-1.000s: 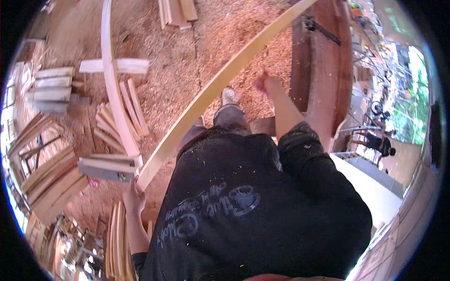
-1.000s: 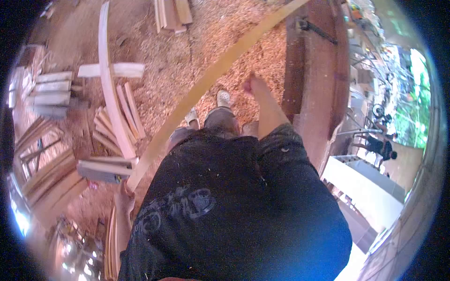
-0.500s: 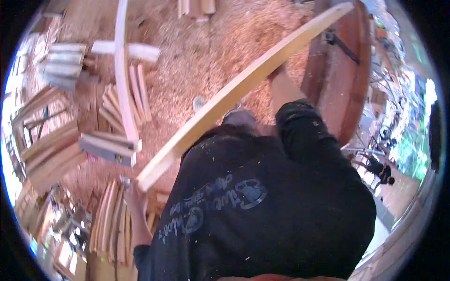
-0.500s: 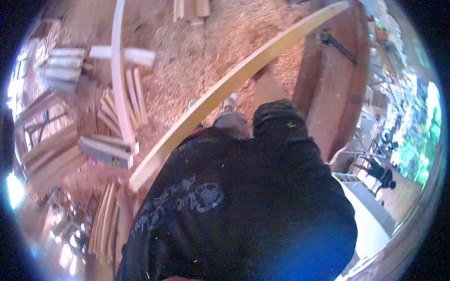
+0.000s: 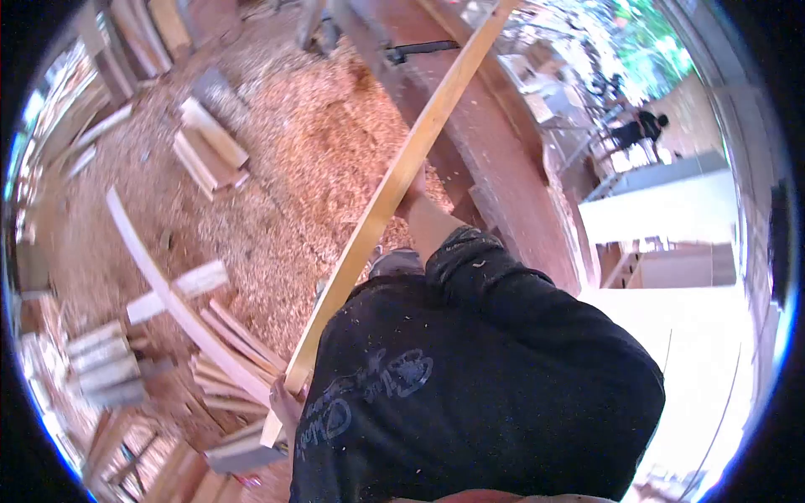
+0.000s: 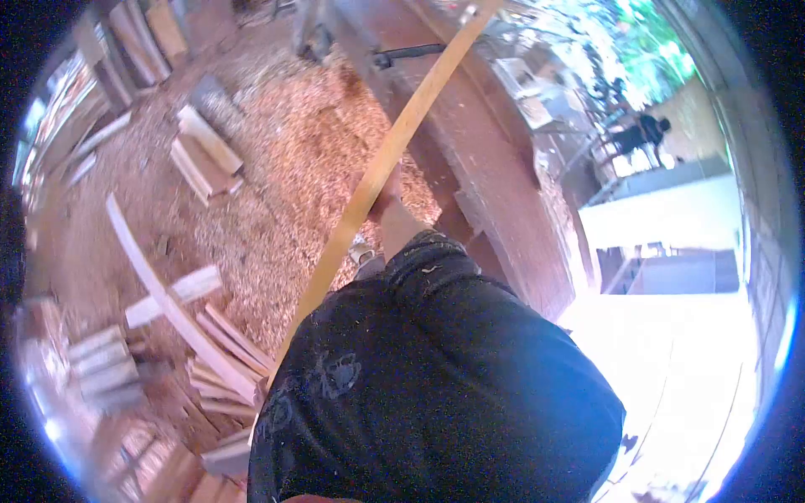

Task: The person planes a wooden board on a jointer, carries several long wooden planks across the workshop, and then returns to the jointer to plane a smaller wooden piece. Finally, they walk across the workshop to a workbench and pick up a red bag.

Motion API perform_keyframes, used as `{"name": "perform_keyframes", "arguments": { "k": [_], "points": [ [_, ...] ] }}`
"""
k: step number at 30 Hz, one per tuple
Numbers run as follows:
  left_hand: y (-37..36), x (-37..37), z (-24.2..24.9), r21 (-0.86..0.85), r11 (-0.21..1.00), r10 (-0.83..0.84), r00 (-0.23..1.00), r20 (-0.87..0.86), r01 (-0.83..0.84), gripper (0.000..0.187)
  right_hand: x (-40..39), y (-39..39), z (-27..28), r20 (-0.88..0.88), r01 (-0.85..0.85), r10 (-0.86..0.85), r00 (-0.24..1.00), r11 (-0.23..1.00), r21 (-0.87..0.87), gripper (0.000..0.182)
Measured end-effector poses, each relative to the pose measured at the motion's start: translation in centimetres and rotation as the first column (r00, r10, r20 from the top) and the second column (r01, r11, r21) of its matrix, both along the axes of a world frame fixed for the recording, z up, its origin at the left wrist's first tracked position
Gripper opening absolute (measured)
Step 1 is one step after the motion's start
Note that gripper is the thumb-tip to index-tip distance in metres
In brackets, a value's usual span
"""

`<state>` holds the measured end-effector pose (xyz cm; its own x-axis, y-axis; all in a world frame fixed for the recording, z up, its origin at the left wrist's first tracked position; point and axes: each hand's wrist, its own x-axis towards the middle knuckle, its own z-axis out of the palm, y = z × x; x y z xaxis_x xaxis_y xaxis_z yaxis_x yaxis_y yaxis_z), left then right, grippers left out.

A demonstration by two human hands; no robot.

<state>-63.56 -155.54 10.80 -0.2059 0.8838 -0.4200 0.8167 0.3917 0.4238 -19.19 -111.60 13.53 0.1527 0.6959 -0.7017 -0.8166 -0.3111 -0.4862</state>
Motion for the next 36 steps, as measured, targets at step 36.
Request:
{"name": "perform_keyframes", "arguments": {
  "k": [36],
  "points": [
    [31.9, 32.3, 5.8, -0.391, 0.234, -0.972, 0.205, -0.115, 0.89, 0.113, 28.9, -51.6, -12.0, 0.257, 0.855, -0.826, 0.501, 0.427, -0.292, 0.087]
  ]
}}
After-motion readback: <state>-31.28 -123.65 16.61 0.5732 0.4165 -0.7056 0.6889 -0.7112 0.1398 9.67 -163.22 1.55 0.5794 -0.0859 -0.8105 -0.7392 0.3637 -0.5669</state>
